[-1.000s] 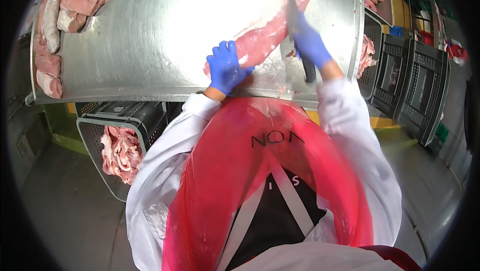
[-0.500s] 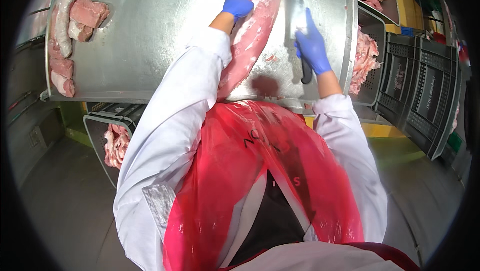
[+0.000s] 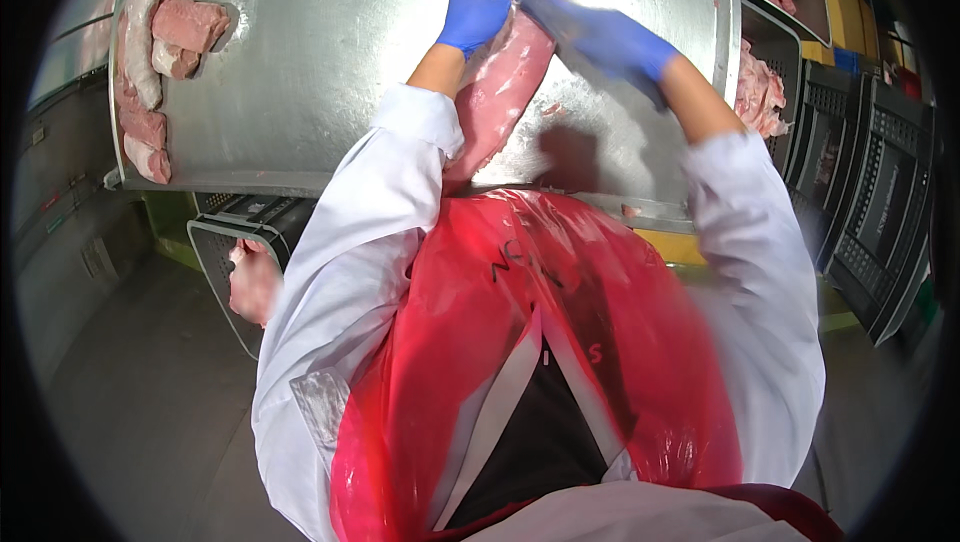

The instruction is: The person trims fat and connective tissue from large cuts of raw meat using a boning knife. They work at a stainless steel table, separating the lean meat from the fat and placing the trimmed pieces into a nearby bin.

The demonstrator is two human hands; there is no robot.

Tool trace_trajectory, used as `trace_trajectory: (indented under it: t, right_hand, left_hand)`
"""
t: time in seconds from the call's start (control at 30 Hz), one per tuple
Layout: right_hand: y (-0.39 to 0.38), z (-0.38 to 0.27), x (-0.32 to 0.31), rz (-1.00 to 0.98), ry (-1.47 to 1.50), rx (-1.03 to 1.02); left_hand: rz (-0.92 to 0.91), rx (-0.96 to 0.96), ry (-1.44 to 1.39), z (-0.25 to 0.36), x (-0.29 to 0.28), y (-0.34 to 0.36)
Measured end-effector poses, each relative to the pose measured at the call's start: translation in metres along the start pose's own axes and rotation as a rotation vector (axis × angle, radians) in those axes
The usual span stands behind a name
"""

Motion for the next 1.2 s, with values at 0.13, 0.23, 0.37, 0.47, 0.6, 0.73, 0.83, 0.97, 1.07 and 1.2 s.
trace_trajectory:
  t: [0.13,0.23,0.37,0.47,0.6,0.73,0.83,0.97,1.07,1.2]
  right_hand:
    - [0.032,-0.016,-0.01,-0.086,0.153,0.011]
    - [-0.008,-0.004,-0.037,-0.366,0.12,0.091]
    - [0.038,0.031,-0.01,-0.34,0.091,-0.057]
    - [0.053,0.012,0.005,-0.227,0.161,-0.093]
    - [-0.019,-0.001,-0.025,-0.503,0.118,0.084]
    - [-0.002,-0.028,0.004,-0.467,0.115,0.183]
    - [0.02,-0.039,0.041,-0.266,0.234,0.184]
    - [-0.038,-0.006,0.057,-0.049,0.04,-0.138]
    - [-0.03,-0.041,0.061,-0.07,0.3,0.075]
    - [-0.066,-0.063,0.072,-0.18,0.171,0.185]
  left_hand:
    - [-0.032,0.1,0.045,0.02,0.001,0.0]
    - [0.008,-0.06,-0.07,-0.004,-0.014,0.0]
    - [-0.021,0.086,-0.001,0.025,-0.01,-0.003]
    - [-0.082,0.062,-0.019,0.026,-0.01,0.007]
    - [-0.078,-0.168,-0.351,-0.025,-0.027,0.012]
    - [-0.146,-0.043,-0.2,0.011,-0.023,0.008]
    - [-0.12,-0.17,-0.191,0.029,-0.037,0.012]
    - [-0.095,-0.305,-0.493,0.003,-0.056,0.008]
    - [-0.138,-0.249,-0.505,0.013,-0.047,0.0]
    - [-0.071,-0.226,-0.929,-0.041,-0.072,0.02]
Point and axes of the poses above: each hand's wrist, its own y-axis towards the middle knuckle, its own x-axis out of the palm, z = x × y, the point moved 7 cm from there along y, towards the middle knuckle, and after that the axes turned 9 degrees about -y, right-handed, at the moved point
